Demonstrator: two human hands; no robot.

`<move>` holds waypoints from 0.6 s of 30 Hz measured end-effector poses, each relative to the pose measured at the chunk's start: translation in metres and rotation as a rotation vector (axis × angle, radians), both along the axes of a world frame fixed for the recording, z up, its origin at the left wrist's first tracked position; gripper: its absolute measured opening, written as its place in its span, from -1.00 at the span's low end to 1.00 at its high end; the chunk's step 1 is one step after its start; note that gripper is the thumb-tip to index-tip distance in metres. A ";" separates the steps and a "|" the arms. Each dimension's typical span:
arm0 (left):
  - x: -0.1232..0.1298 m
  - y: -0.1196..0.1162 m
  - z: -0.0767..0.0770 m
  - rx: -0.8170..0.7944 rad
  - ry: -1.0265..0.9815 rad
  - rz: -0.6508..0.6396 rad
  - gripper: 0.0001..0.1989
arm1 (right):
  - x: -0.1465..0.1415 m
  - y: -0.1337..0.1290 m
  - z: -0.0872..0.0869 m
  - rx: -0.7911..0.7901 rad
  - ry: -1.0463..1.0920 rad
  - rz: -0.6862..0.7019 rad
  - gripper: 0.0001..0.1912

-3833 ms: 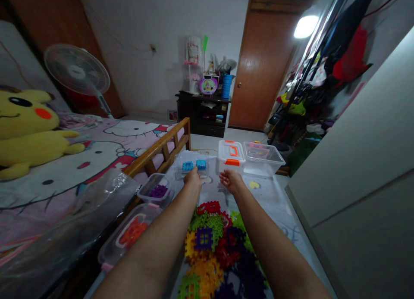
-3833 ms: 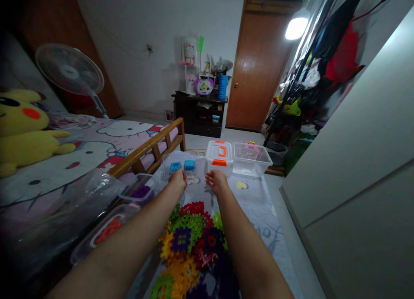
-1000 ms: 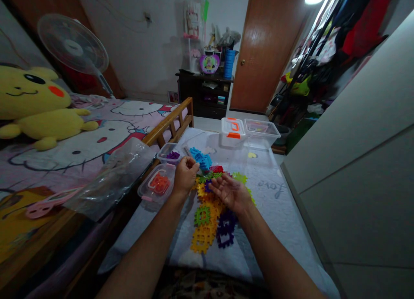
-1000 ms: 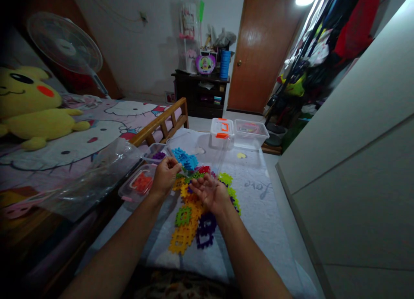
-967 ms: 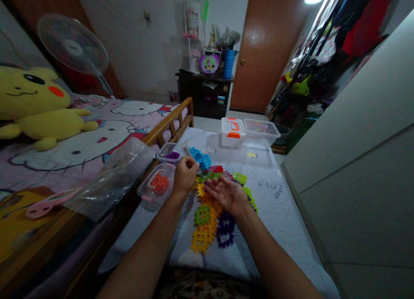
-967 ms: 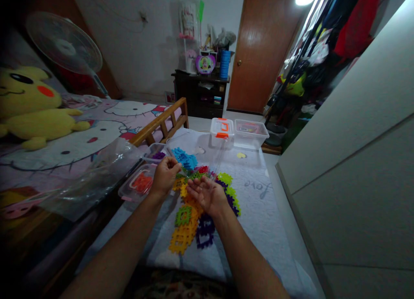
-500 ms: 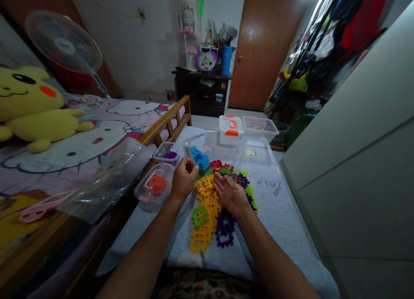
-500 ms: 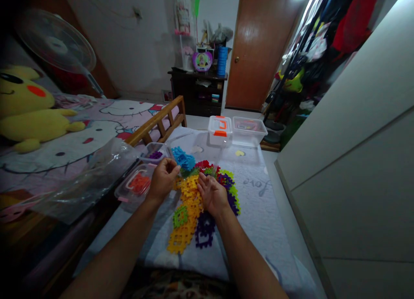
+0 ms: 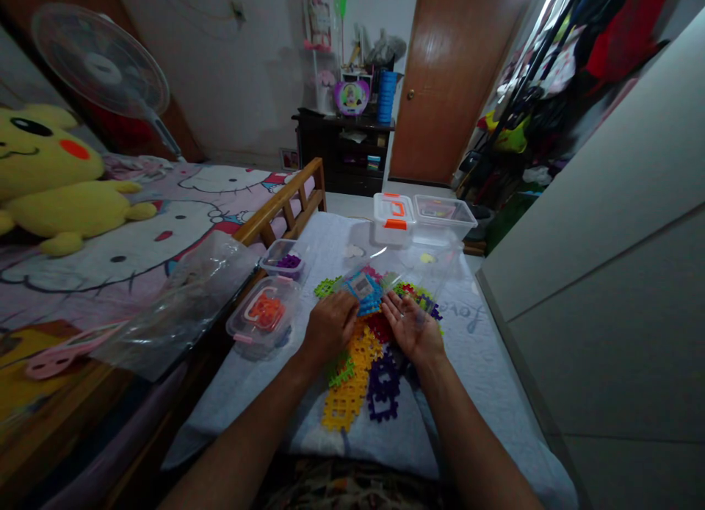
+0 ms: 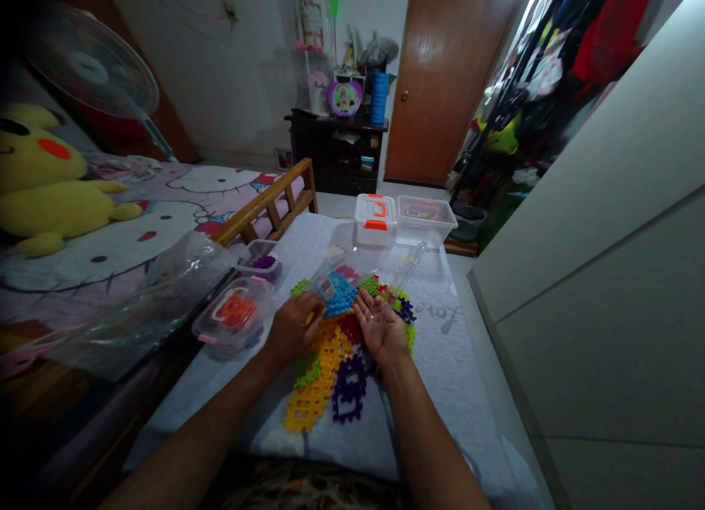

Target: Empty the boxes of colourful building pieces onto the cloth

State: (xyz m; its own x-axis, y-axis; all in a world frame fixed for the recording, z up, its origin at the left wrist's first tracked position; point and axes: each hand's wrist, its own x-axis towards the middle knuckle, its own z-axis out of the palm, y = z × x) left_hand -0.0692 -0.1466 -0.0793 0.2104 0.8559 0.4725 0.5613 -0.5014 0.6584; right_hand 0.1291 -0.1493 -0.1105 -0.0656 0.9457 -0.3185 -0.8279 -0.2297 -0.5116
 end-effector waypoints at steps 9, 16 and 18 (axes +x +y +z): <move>0.003 -0.010 -0.014 0.434 0.376 0.014 -0.77 | 0.020 -0.007 0.009 -0.049 -0.004 -0.086 -0.78; -0.001 0.004 -0.003 0.475 0.246 0.115 -0.85 | 0.021 -0.007 0.003 -0.023 -0.065 -0.118 -0.90; -0.001 0.007 0.002 0.428 0.127 0.128 -0.87 | 0.020 -0.007 0.001 0.000 -0.123 -0.129 -0.93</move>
